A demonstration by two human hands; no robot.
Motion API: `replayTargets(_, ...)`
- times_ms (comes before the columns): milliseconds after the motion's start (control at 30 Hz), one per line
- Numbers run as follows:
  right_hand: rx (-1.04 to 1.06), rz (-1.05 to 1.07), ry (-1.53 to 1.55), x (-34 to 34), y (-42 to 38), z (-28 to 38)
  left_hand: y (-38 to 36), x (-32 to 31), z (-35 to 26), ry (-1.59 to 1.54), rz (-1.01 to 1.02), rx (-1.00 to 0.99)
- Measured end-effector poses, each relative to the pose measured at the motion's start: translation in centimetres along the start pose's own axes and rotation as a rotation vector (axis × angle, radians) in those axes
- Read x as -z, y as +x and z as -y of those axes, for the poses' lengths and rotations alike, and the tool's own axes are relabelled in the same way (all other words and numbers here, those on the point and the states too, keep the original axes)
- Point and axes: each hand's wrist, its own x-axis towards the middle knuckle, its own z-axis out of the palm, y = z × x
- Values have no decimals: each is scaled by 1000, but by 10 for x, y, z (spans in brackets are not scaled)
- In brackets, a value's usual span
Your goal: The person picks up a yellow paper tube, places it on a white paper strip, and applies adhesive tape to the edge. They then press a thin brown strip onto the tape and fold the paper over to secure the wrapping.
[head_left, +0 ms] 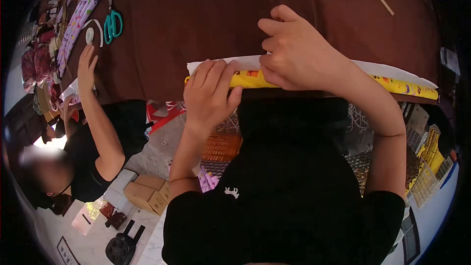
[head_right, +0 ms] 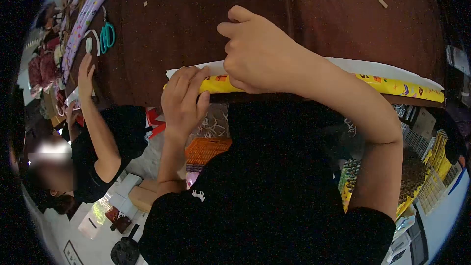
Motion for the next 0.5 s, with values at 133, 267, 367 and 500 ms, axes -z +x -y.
replayTargets(133, 13, 61, -44, 5, 0, 0, -17, 3, 20, 22, -48, -14)
replayTargets(267, 35, 40, -39, 2, -3, -2, -27, 10, 35, 33, -71, 44)
replayTargets(367, 41, 33, -52, 2, -3, -1, -34, 15, 43, 66, -67, 8)
replayTargets(500, 32, 59, -38, 4, -3, -1, -49, 26, 54, 274, -90, 128)
